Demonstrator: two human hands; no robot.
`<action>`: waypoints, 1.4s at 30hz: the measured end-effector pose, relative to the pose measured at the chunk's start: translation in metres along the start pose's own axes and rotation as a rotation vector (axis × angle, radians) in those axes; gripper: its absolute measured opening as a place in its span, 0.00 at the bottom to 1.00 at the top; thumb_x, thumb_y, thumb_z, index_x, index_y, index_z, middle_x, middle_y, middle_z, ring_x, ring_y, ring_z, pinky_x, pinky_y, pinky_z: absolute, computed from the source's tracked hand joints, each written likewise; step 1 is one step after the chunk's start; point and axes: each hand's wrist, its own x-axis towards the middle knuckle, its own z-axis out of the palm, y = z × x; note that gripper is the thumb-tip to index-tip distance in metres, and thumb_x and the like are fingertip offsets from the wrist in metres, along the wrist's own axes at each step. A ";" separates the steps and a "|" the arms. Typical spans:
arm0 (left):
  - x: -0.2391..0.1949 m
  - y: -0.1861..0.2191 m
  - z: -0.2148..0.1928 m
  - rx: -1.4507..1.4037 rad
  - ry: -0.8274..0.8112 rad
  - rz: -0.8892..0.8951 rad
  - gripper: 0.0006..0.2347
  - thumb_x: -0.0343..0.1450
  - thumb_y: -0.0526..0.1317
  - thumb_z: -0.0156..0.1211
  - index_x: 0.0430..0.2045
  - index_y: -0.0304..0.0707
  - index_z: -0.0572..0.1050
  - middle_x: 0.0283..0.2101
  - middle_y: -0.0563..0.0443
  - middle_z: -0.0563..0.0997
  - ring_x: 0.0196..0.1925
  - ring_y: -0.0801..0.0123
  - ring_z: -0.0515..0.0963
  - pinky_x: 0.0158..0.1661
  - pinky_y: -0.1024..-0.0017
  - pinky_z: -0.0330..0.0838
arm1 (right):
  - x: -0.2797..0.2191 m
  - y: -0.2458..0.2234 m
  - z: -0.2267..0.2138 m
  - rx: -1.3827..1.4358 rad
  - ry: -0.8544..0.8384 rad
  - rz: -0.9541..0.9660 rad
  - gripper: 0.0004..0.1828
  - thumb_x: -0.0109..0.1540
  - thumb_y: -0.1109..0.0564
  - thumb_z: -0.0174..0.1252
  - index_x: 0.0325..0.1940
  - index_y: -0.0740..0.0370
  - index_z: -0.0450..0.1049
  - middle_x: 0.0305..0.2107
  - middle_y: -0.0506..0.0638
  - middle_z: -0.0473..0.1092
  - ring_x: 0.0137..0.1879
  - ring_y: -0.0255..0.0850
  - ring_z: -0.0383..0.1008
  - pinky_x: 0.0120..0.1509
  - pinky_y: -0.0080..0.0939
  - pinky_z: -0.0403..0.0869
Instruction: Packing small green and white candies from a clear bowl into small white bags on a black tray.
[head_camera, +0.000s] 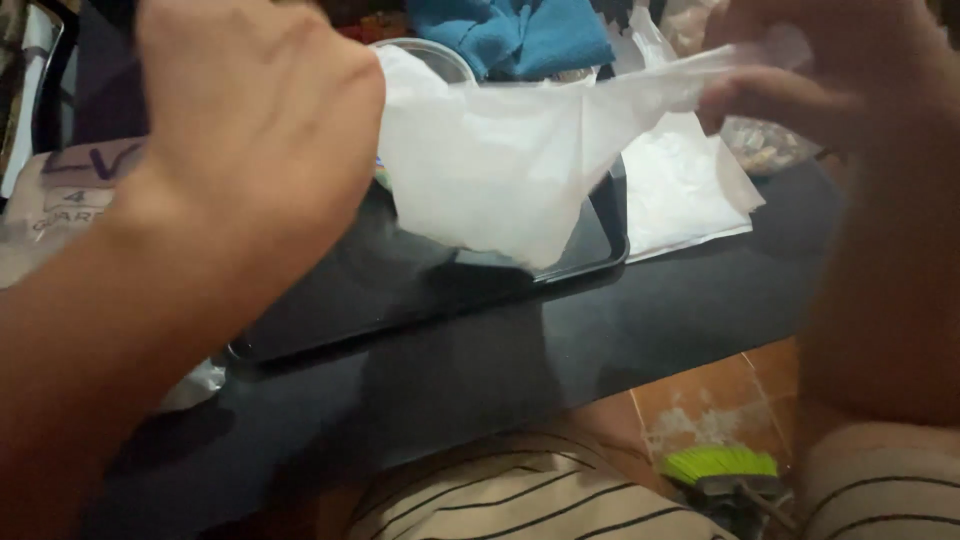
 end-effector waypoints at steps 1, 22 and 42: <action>0.007 0.002 -0.008 -0.235 -0.400 0.005 0.10 0.66 0.44 0.48 0.28 0.59 0.80 0.34 0.52 0.84 0.39 0.55 0.85 0.34 0.61 0.68 | -0.004 -0.031 0.001 0.294 0.079 0.114 0.08 0.61 0.65 0.60 0.34 0.72 0.67 0.27 0.54 0.66 0.35 0.38 0.62 0.43 0.33 0.57; 0.048 0.096 0.015 -1.014 0.156 -0.108 0.13 0.62 0.50 0.50 0.20 0.40 0.75 0.25 0.44 0.76 0.29 0.41 0.74 0.26 0.48 0.63 | 0.034 0.004 0.118 1.028 0.261 0.130 0.11 0.63 0.49 0.55 0.40 0.55 0.63 0.28 0.39 0.62 0.33 0.24 0.62 0.36 0.22 0.62; 0.025 0.097 0.042 -2.614 -0.497 -0.177 0.08 0.65 0.40 0.54 0.14 0.43 0.72 0.16 0.62 0.61 0.20 0.81 0.58 0.22 0.80 0.52 | 0.020 0.012 0.130 1.094 0.110 -0.037 0.23 0.57 0.57 0.63 0.51 0.57 0.60 0.34 0.49 0.66 0.41 0.35 0.68 0.45 0.29 0.67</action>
